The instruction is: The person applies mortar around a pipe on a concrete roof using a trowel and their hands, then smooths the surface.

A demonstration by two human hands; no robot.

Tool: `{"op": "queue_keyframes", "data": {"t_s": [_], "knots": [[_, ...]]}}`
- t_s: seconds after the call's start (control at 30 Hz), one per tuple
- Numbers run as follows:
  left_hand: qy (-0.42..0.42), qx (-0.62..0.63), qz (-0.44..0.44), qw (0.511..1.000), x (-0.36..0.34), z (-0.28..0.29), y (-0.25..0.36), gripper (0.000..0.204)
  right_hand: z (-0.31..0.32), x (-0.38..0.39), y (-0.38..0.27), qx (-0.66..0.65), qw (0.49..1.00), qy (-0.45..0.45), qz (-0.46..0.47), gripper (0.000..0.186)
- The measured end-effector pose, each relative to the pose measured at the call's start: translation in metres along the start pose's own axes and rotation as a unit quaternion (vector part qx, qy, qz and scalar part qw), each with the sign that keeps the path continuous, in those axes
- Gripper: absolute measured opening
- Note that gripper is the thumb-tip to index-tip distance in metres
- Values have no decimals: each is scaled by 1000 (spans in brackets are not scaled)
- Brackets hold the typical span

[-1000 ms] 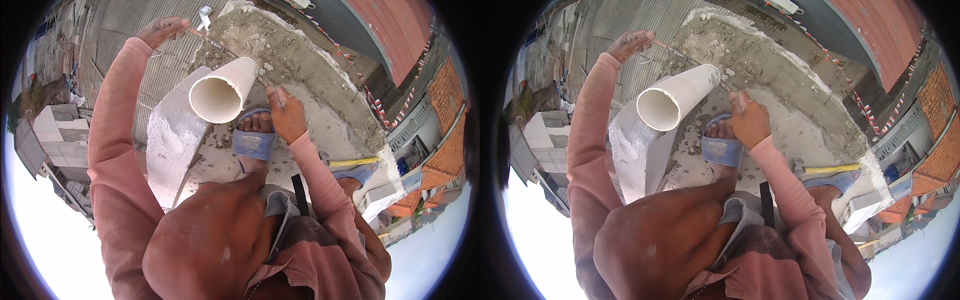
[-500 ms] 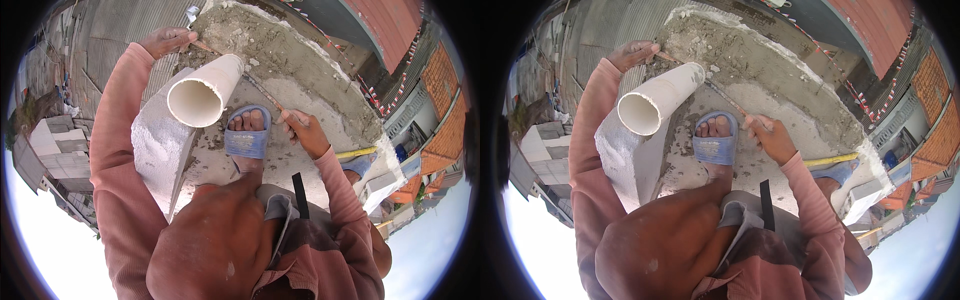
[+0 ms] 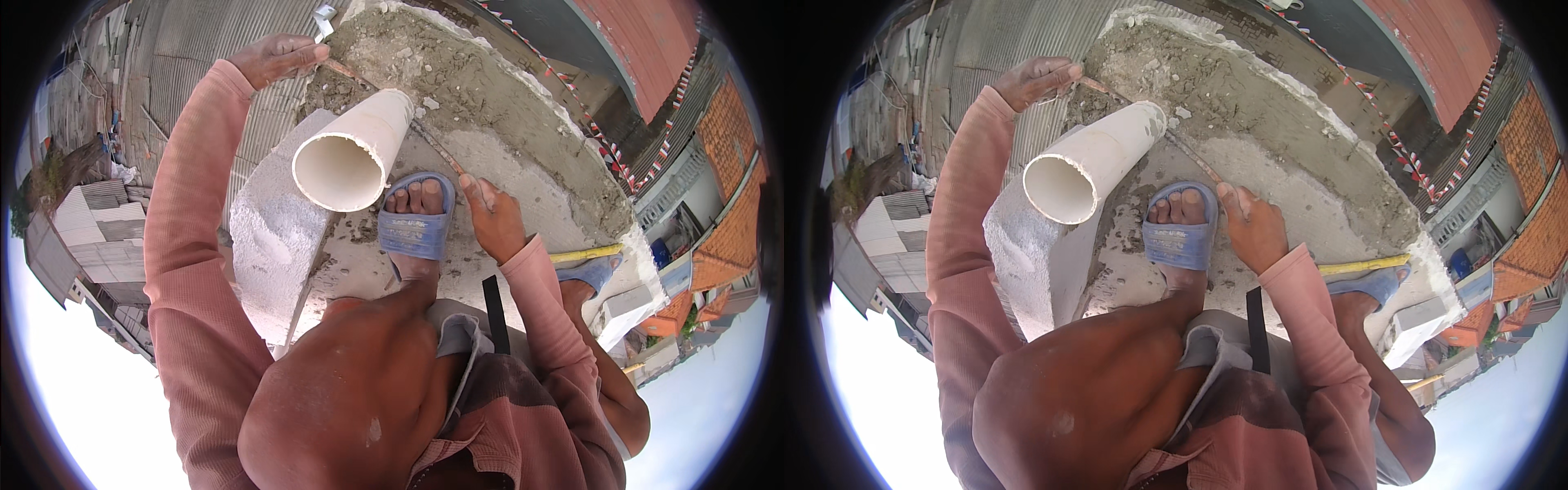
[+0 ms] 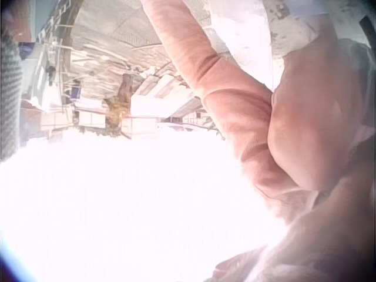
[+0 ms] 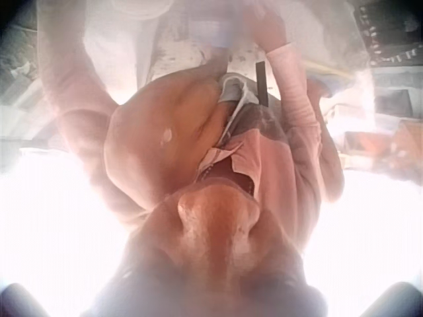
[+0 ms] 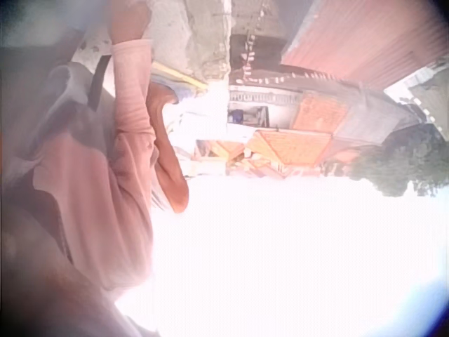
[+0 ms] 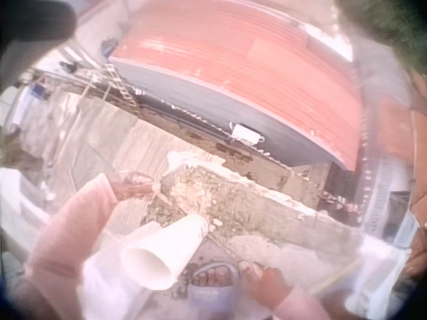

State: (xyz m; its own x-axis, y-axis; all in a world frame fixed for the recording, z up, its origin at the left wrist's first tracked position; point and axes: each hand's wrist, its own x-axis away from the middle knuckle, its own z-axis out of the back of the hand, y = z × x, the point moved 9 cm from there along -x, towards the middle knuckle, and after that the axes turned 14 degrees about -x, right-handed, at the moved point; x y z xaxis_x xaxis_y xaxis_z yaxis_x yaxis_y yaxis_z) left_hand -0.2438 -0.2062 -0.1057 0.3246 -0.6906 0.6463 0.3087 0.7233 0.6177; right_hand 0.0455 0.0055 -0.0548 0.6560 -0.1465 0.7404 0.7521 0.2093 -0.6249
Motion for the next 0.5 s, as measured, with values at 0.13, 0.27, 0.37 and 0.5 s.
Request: {"op": "queue_keyframes", "data": {"t_s": [0.13, 0.27, 0.37, 0.5], "knots": [[-23, 61, 49, 997, 12, 40, -39, 45, -16, -10, -33, -38, 998, 5, 45, 43], [25, -9, 64, 998, 0, 48, -43, 45, -16, -17, -23, -161, 984, -40, -69, 39], [10, -47, -32, 998, -5, 12, 19, 43, -3, 12, 3, -161, 987, -3, -23, 42], [20, 69, 68, 995, 17, 66, -58, 44, -35, -31, -25, -159, 986, -12, -46, 46]]}}
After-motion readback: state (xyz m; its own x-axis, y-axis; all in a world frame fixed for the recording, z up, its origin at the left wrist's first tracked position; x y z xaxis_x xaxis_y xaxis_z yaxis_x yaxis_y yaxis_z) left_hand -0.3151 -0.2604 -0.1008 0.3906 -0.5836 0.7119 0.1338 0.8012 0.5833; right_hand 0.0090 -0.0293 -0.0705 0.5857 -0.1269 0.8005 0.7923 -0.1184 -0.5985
